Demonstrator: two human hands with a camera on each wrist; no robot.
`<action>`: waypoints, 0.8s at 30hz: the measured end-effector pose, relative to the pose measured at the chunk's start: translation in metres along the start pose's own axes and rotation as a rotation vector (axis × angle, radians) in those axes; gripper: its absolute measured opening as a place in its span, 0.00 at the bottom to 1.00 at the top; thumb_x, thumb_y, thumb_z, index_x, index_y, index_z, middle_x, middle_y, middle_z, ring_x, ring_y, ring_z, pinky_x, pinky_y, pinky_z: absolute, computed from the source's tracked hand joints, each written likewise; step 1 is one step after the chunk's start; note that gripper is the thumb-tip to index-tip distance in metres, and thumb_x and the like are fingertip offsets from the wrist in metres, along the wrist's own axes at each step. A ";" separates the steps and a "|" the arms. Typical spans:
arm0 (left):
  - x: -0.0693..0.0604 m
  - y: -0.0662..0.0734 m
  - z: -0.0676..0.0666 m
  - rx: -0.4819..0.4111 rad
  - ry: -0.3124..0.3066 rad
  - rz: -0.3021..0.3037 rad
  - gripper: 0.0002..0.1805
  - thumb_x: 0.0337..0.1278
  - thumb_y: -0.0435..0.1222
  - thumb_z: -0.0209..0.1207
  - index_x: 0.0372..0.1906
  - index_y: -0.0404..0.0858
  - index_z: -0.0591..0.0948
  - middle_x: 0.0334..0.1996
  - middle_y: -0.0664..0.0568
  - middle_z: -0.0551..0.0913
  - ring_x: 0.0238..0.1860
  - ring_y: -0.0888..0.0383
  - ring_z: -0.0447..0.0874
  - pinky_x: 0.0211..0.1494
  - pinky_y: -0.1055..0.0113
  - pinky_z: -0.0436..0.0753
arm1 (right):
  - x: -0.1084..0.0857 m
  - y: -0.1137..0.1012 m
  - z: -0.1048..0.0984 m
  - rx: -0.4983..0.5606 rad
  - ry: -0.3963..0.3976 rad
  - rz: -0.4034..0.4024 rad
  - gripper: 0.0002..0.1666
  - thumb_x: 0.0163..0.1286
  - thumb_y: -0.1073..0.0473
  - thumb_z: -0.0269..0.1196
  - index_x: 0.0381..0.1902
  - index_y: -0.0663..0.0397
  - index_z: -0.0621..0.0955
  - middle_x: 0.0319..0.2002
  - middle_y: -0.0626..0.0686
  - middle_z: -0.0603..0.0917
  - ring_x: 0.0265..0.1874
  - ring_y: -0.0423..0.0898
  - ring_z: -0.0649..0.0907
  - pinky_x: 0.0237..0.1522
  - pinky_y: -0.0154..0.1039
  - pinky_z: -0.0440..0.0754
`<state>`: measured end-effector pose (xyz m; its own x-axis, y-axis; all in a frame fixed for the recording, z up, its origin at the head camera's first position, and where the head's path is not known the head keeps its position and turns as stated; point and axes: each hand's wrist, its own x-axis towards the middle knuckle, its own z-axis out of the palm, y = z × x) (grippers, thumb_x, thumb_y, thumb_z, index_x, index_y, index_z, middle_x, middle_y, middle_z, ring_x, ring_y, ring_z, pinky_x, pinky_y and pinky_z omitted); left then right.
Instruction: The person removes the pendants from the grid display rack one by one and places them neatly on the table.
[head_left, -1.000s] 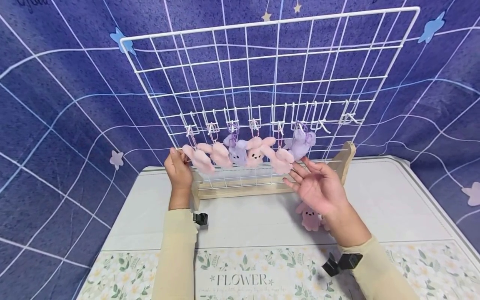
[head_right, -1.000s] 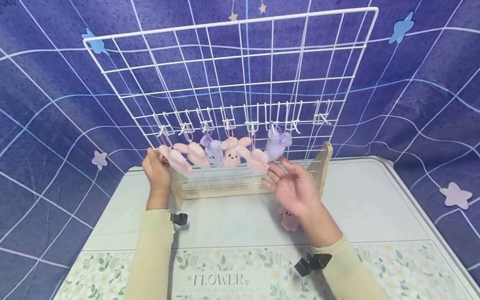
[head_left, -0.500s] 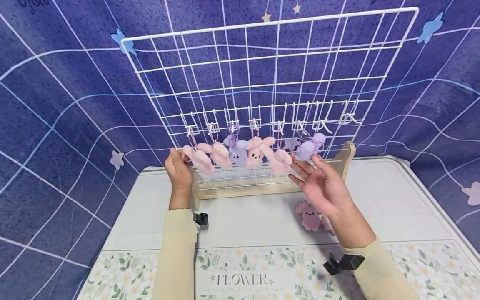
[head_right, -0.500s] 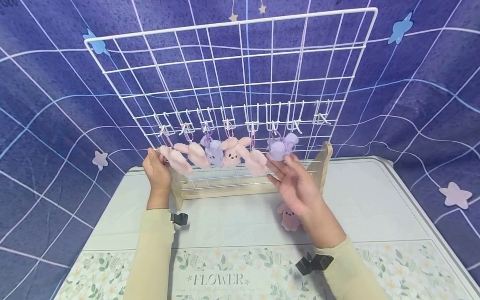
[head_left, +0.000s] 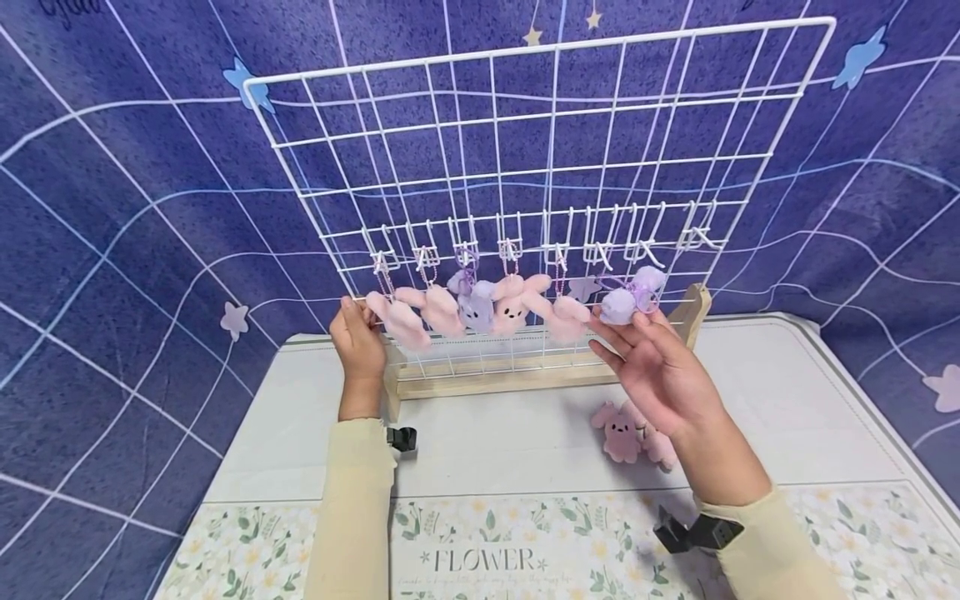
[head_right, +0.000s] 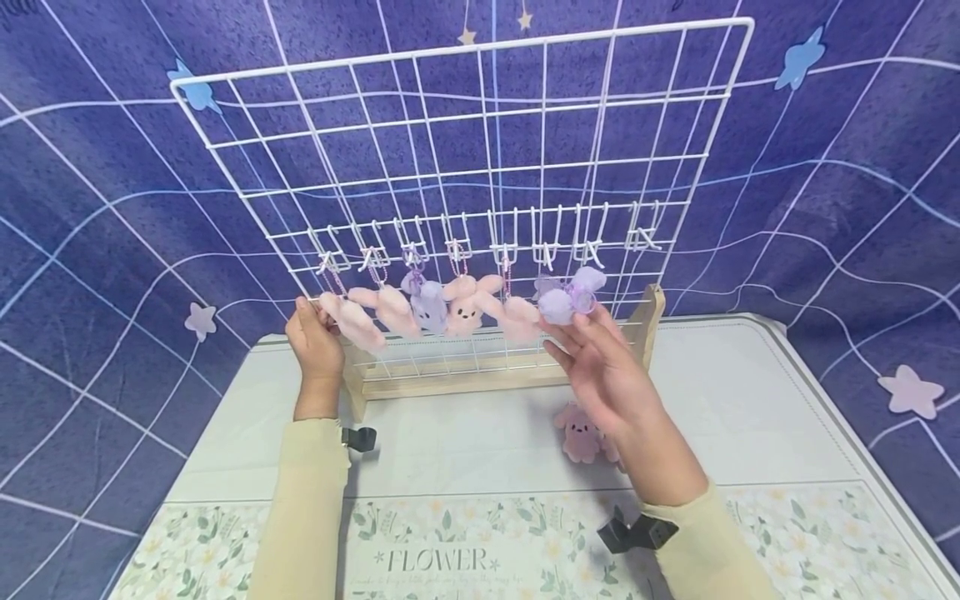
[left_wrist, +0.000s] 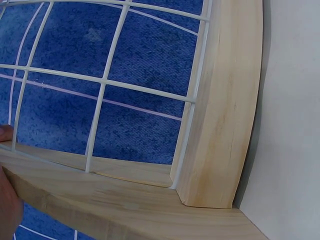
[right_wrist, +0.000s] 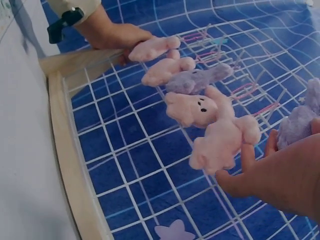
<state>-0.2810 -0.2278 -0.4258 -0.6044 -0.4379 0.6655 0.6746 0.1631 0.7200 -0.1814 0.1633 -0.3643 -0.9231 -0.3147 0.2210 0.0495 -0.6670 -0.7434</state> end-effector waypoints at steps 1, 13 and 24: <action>0.000 0.000 0.000 -0.002 -0.001 0.000 0.32 0.87 0.40 0.37 0.22 0.21 0.59 0.17 0.64 0.66 0.18 0.71 0.60 0.22 0.78 0.60 | -0.001 -0.001 0.001 -0.013 0.000 -0.009 0.12 0.87 0.58 0.49 0.60 0.40 0.75 0.55 0.45 0.89 0.66 0.46 0.84 0.73 0.44 0.72; 0.000 0.001 0.001 -0.029 -0.013 -0.014 0.31 0.87 0.41 0.36 0.22 0.24 0.57 0.18 0.64 0.64 0.19 0.70 0.59 0.22 0.78 0.59 | -0.009 -0.009 0.003 -0.116 0.021 -0.191 0.21 0.79 0.73 0.46 0.56 0.47 0.78 0.46 0.44 0.85 0.45 0.39 0.84 0.52 0.33 0.80; 0.001 -0.002 0.000 -0.017 0.005 -0.026 0.29 0.87 0.40 0.36 0.19 0.35 0.62 0.17 0.64 0.65 0.18 0.70 0.60 0.22 0.78 0.61 | -0.009 -0.006 0.005 -0.383 0.096 -0.236 0.30 0.66 0.83 0.51 0.51 0.47 0.83 0.44 0.44 0.84 0.42 0.37 0.83 0.48 0.30 0.83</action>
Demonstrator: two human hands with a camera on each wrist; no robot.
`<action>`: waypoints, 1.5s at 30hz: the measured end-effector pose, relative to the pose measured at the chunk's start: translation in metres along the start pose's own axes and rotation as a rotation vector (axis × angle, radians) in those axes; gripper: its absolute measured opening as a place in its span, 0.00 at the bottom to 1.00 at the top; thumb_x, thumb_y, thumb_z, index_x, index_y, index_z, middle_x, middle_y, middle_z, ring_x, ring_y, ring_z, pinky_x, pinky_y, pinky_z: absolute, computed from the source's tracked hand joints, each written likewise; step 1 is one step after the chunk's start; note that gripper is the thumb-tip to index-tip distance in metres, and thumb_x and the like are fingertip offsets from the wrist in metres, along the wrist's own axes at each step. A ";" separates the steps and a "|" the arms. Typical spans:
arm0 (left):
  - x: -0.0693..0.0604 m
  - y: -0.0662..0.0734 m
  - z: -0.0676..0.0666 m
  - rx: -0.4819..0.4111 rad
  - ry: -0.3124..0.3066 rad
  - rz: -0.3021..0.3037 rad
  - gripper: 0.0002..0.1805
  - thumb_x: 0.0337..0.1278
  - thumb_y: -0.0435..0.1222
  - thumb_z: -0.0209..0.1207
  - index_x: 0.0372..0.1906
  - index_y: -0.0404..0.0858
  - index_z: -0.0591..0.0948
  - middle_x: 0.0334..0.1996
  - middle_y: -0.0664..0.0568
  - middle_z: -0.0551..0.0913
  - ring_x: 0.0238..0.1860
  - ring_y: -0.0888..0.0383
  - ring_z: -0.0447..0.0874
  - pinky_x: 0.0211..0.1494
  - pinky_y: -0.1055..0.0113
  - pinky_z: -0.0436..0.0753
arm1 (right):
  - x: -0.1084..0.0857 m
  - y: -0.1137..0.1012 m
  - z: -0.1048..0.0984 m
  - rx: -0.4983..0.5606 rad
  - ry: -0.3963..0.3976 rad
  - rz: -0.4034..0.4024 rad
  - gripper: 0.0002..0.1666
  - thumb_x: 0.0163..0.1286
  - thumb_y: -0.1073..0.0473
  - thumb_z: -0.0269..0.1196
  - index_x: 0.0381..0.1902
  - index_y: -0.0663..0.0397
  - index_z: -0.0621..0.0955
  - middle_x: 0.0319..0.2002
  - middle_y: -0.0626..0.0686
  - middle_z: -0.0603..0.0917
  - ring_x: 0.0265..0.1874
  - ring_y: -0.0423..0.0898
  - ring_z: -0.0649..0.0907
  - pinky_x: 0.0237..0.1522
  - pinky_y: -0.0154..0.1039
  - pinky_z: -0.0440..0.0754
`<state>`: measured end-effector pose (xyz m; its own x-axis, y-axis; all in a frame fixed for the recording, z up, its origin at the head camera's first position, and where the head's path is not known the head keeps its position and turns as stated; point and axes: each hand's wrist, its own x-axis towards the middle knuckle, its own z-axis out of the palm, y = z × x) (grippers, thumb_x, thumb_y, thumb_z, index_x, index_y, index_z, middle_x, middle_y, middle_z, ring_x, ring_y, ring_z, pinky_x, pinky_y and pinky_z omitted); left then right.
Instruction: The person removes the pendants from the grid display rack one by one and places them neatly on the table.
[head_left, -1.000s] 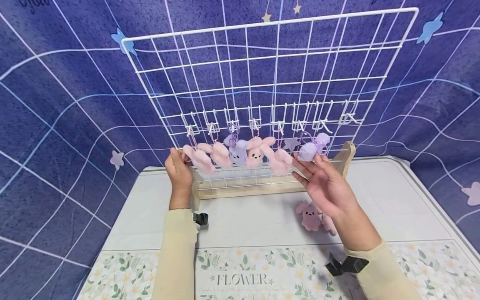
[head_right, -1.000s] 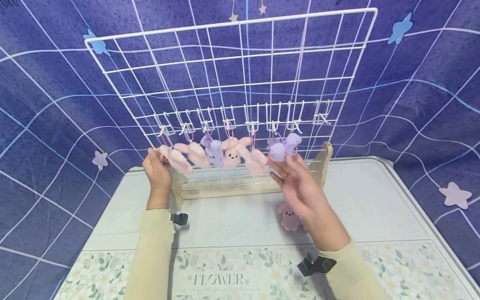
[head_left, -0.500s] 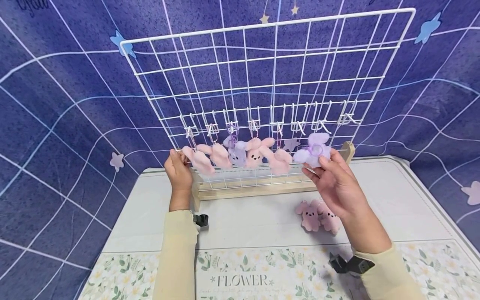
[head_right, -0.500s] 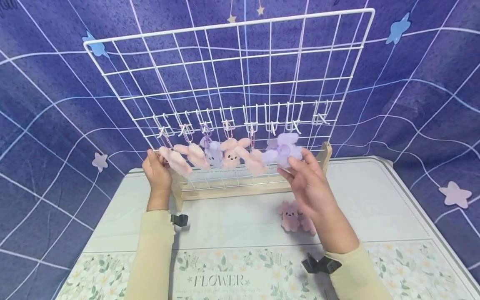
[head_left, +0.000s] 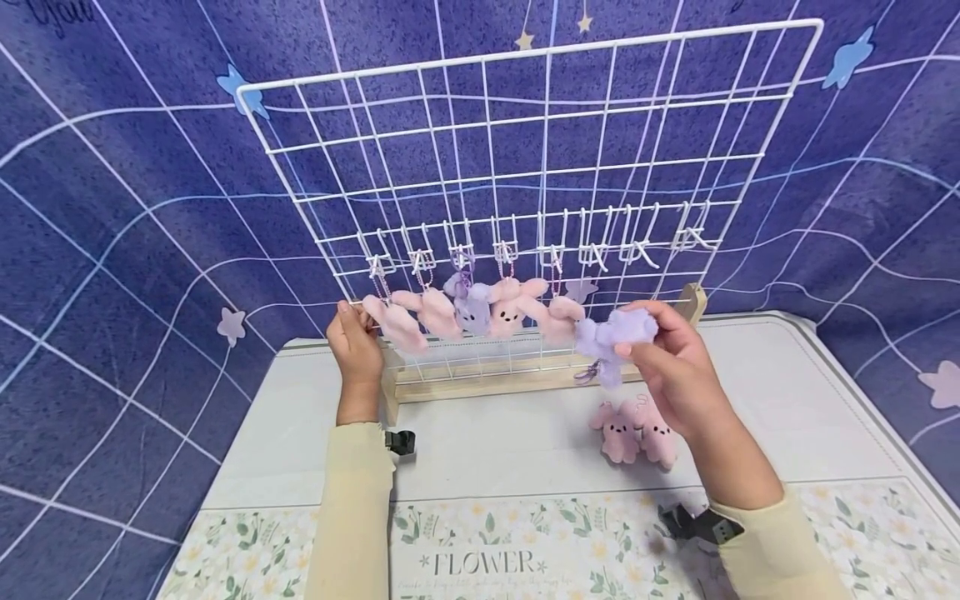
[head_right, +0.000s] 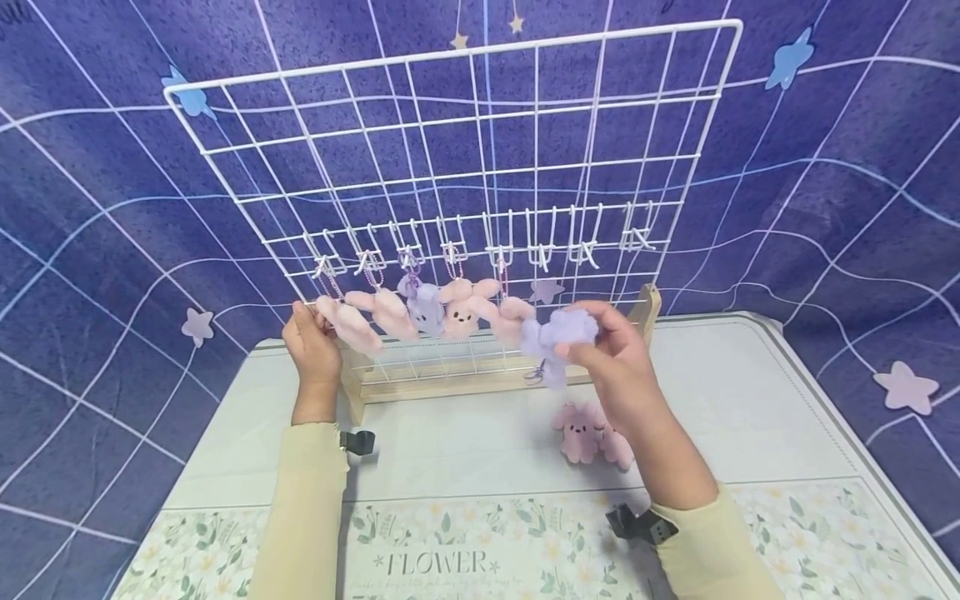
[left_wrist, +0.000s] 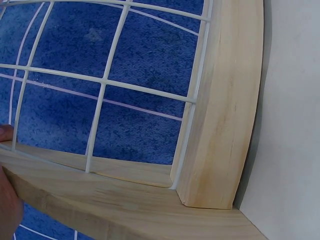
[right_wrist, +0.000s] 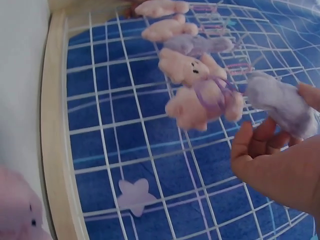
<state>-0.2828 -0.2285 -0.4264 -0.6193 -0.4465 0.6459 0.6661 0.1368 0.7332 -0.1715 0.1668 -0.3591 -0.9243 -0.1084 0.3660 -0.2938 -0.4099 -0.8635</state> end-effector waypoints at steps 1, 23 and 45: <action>0.000 0.000 0.000 0.005 0.000 0.004 0.29 0.87 0.40 0.36 0.19 0.34 0.61 0.16 0.64 0.65 0.18 0.70 0.60 0.22 0.78 0.61 | 0.000 0.001 -0.001 -0.043 -0.015 -0.002 0.30 0.65 0.83 0.53 0.51 0.47 0.84 0.44 0.44 0.84 0.42 0.37 0.82 0.48 0.30 0.83; 0.000 0.002 -0.002 0.039 0.006 0.024 0.31 0.86 0.38 0.36 0.22 0.21 0.59 0.17 0.64 0.65 0.19 0.71 0.61 0.23 0.79 0.63 | 0.000 0.023 -0.013 -0.897 -0.560 0.261 0.22 0.65 0.64 0.70 0.58 0.58 0.85 0.43 0.54 0.87 0.36 0.43 0.83 0.38 0.35 0.84; -0.001 0.005 0.000 0.018 0.007 0.001 0.30 0.87 0.37 0.36 0.22 0.21 0.61 0.18 0.64 0.67 0.19 0.70 0.64 0.24 0.80 0.66 | -0.007 0.065 -0.009 -1.156 -0.489 0.187 0.20 0.63 0.72 0.71 0.53 0.58 0.86 0.49 0.55 0.85 0.39 0.43 0.84 0.46 0.43 0.86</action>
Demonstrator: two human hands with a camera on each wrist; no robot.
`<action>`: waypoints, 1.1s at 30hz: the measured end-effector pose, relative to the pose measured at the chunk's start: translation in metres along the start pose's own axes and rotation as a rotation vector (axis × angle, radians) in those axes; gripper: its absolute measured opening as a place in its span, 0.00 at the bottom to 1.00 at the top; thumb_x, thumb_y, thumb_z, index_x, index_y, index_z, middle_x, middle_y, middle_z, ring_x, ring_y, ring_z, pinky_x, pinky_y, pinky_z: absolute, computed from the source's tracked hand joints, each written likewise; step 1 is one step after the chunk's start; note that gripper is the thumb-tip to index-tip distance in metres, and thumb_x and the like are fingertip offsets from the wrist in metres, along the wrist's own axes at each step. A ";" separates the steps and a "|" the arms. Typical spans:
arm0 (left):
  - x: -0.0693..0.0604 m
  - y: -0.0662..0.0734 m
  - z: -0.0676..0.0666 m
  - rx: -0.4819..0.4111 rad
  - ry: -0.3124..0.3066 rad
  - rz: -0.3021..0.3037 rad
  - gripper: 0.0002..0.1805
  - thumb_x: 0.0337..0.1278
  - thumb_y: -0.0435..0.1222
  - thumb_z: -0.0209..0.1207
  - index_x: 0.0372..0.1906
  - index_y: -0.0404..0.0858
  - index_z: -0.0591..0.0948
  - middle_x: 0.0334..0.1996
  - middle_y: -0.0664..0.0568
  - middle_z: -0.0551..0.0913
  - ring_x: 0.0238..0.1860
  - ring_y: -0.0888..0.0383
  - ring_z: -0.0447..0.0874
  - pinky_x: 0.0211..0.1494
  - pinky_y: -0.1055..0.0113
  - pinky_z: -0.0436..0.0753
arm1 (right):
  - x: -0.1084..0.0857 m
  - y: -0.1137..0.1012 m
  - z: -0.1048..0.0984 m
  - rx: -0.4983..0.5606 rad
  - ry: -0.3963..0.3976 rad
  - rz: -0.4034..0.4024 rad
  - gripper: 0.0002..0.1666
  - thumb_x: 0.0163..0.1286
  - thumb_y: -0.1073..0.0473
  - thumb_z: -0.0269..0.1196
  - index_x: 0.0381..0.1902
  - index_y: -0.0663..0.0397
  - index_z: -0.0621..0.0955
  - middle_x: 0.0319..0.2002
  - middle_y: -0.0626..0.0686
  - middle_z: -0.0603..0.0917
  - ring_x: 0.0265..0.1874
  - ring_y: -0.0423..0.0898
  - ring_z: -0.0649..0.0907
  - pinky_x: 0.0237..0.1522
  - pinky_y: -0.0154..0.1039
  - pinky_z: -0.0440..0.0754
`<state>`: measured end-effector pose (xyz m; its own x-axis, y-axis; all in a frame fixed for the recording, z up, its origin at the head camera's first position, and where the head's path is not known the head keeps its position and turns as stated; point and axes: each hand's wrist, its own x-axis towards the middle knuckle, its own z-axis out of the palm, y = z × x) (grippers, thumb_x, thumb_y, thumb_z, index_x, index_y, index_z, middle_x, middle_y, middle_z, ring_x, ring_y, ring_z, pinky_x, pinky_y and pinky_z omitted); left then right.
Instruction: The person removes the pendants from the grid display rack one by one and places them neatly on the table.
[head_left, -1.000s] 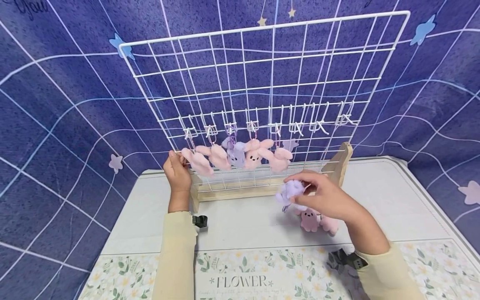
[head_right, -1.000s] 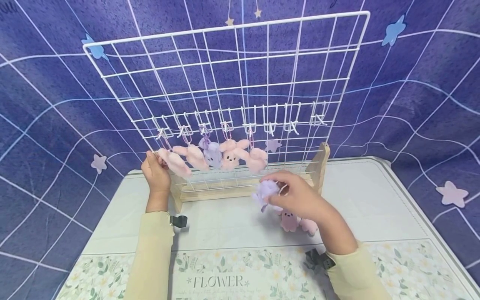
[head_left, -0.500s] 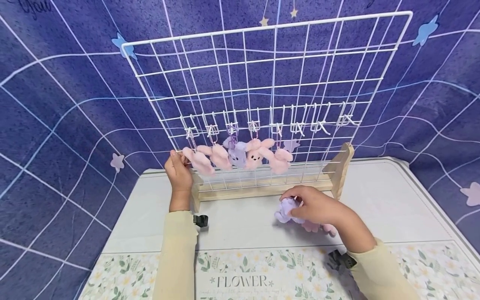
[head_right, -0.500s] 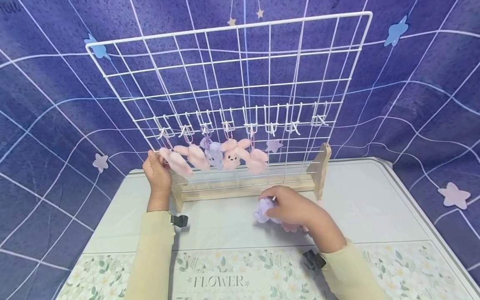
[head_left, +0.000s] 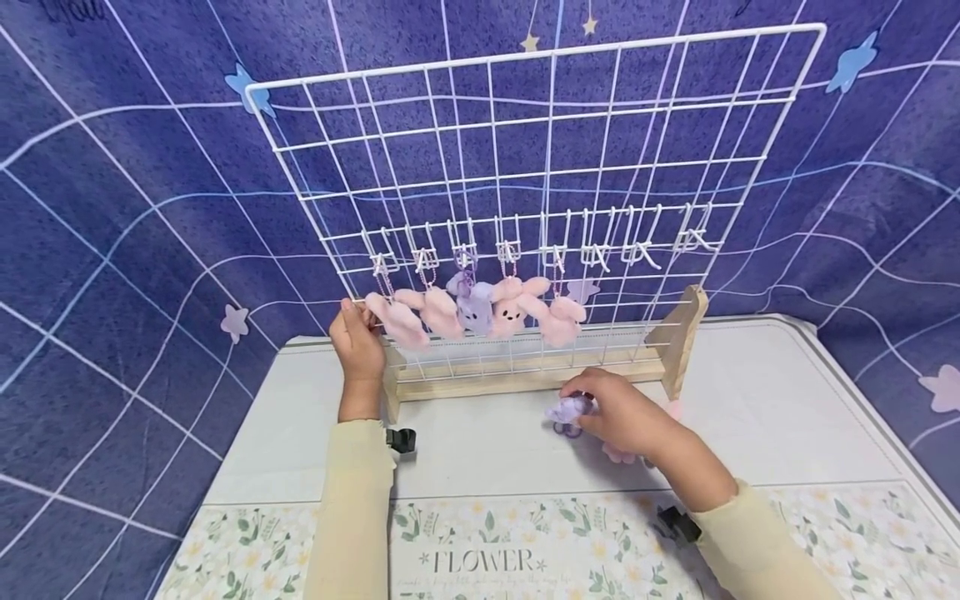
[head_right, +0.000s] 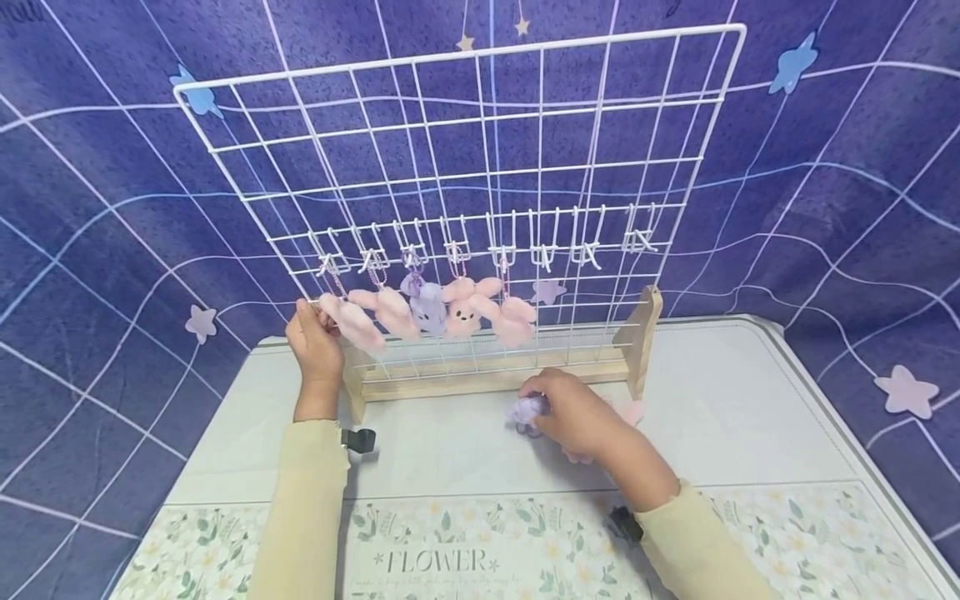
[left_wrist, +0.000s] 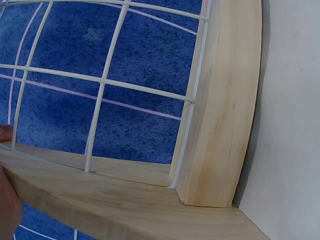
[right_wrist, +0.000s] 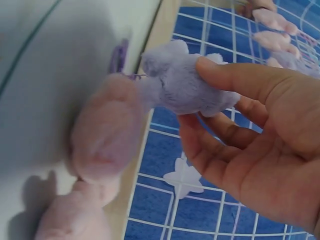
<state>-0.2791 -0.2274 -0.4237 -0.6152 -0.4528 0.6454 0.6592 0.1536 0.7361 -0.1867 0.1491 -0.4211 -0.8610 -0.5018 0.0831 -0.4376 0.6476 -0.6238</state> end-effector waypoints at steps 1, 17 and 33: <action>0.000 0.000 0.000 0.002 0.003 0.002 0.30 0.87 0.37 0.36 0.22 0.21 0.61 0.17 0.64 0.67 0.19 0.70 0.64 0.24 0.80 0.66 | 0.000 0.000 0.002 -0.001 0.006 0.000 0.19 0.62 0.73 0.72 0.51 0.57 0.86 0.47 0.54 0.85 0.38 0.43 0.83 0.45 0.42 0.85; -0.002 -0.001 0.001 -0.012 -0.006 0.012 0.30 0.87 0.37 0.36 0.21 0.22 0.59 0.17 0.63 0.66 0.18 0.71 0.62 0.23 0.79 0.63 | -0.008 0.010 0.021 -0.195 -0.091 -0.056 0.23 0.44 0.68 0.82 0.36 0.44 0.84 0.40 0.45 0.78 0.40 0.42 0.74 0.44 0.38 0.77; -0.001 -0.002 -0.002 -0.010 -0.003 -0.010 0.32 0.86 0.40 0.38 0.21 0.23 0.58 0.17 0.65 0.66 0.19 0.71 0.63 0.23 0.79 0.64 | -0.010 0.001 0.010 -0.093 -0.106 -0.096 0.10 0.58 0.67 0.74 0.39 0.55 0.91 0.40 0.49 0.83 0.39 0.43 0.79 0.44 0.38 0.82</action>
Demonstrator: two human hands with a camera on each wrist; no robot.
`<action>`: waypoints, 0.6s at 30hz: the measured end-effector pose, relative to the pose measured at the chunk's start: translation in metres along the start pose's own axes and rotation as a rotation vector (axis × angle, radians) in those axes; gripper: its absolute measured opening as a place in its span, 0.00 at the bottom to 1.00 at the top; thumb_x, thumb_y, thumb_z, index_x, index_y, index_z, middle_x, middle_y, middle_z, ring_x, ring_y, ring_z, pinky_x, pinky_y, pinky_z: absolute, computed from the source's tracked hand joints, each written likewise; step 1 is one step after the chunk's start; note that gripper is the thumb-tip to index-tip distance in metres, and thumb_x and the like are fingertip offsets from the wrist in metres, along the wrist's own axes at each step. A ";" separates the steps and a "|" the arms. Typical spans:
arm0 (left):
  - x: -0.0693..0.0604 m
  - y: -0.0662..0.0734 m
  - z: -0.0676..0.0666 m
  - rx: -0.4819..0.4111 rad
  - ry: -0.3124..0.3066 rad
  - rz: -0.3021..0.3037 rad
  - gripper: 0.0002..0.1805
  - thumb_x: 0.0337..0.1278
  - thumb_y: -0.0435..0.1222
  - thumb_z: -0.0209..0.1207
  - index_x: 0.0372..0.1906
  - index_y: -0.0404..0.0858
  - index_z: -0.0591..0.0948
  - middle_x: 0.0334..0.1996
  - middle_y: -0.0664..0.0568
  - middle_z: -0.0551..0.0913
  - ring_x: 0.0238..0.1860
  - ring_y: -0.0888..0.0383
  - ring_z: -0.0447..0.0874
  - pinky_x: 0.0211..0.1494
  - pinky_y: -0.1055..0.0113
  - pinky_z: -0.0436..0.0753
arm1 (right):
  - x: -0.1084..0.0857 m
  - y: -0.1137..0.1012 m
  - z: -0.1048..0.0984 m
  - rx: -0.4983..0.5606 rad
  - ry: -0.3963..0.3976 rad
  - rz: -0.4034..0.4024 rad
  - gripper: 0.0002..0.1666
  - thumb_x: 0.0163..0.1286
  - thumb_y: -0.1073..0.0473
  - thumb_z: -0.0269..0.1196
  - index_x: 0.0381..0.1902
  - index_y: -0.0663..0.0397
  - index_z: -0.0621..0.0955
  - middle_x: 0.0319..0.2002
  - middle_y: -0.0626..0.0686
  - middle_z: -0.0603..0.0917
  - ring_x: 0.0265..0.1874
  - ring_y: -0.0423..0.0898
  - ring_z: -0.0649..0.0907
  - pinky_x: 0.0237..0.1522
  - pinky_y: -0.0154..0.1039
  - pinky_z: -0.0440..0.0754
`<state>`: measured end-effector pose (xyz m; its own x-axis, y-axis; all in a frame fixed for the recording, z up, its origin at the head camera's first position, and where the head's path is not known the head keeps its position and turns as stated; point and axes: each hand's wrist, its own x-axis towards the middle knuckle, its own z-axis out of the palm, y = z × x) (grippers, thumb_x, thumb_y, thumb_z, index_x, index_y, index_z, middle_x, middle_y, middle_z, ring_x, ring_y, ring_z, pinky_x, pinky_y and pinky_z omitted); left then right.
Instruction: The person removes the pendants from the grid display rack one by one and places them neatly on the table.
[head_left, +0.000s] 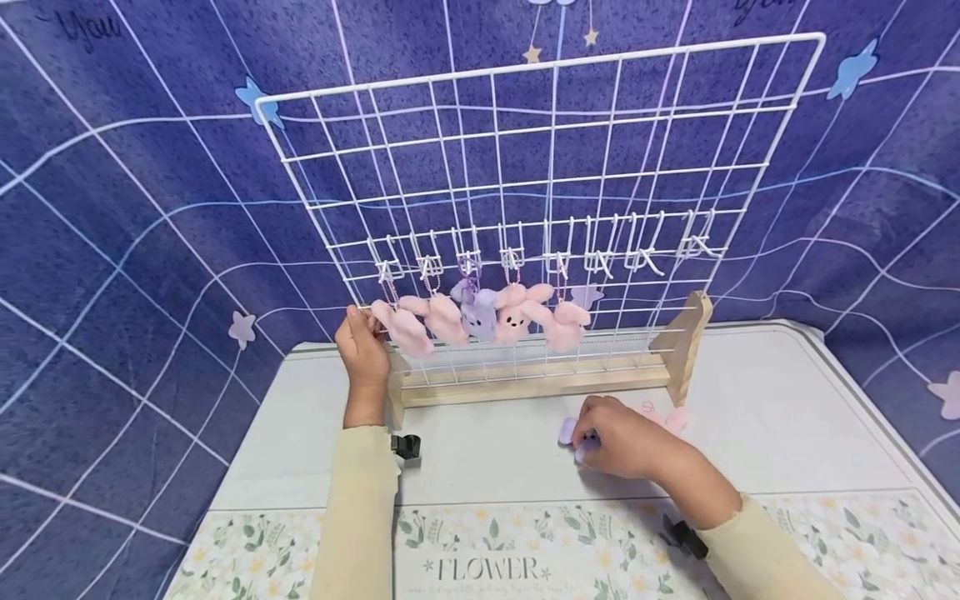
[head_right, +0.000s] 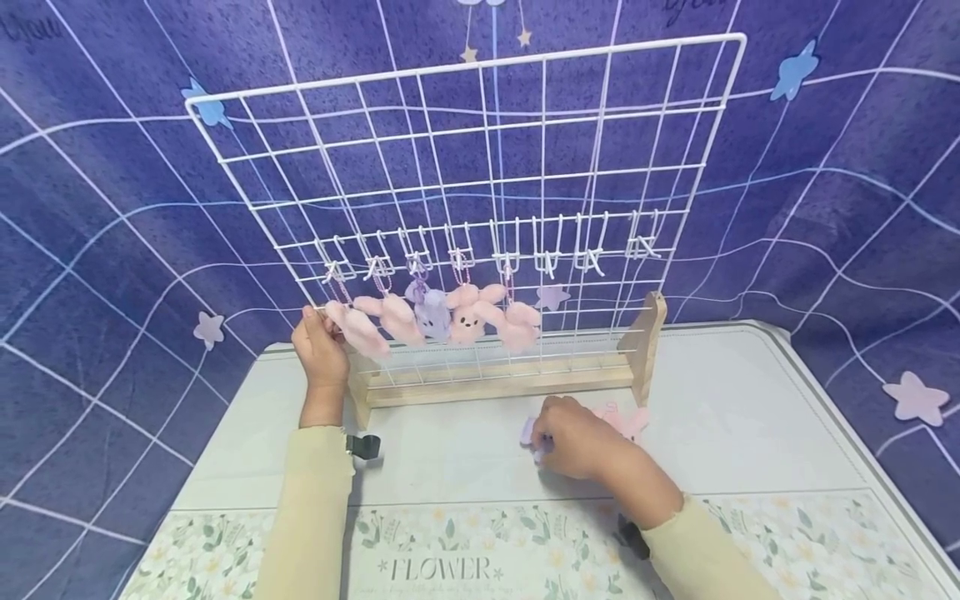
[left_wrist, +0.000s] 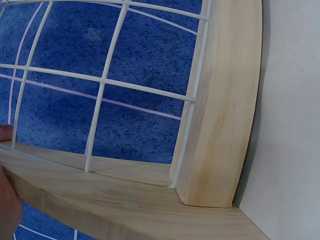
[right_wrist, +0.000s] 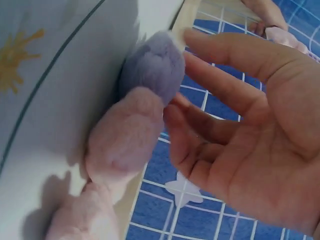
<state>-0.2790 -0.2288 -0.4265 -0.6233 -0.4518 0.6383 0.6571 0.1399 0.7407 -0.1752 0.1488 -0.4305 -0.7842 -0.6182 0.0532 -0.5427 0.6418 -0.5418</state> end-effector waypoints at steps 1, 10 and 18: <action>0.000 0.000 0.000 -0.002 0.001 -0.003 0.32 0.86 0.40 0.38 0.21 0.22 0.58 0.17 0.64 0.66 0.19 0.70 0.63 0.23 0.79 0.64 | 0.001 0.000 0.000 0.042 0.019 0.020 0.12 0.61 0.66 0.74 0.44 0.56 0.90 0.42 0.51 0.84 0.41 0.45 0.80 0.45 0.39 0.83; 0.000 0.002 0.002 -0.015 -0.013 -0.006 0.31 0.87 0.38 0.37 0.21 0.22 0.57 0.17 0.63 0.66 0.19 0.70 0.63 0.24 0.79 0.65 | 0.020 0.002 -0.013 1.245 0.035 0.193 0.40 0.80 0.62 0.52 0.84 0.53 0.50 0.59 0.56 0.81 0.47 0.44 0.85 0.50 0.36 0.86; 0.000 0.001 0.002 -0.012 0.001 0.008 0.31 0.87 0.38 0.36 0.21 0.21 0.58 0.17 0.63 0.66 0.19 0.70 0.63 0.24 0.79 0.65 | 0.025 0.004 -0.036 2.195 -0.188 0.156 0.22 0.86 0.44 0.43 0.71 0.36 0.53 0.73 0.66 0.63 0.62 0.53 0.80 0.64 0.41 0.83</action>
<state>-0.2792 -0.2274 -0.4252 -0.6172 -0.4519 0.6441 0.6674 0.1329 0.7328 -0.2081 0.1519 -0.4010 -0.6723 -0.7381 -0.0570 0.7044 -0.6141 -0.3560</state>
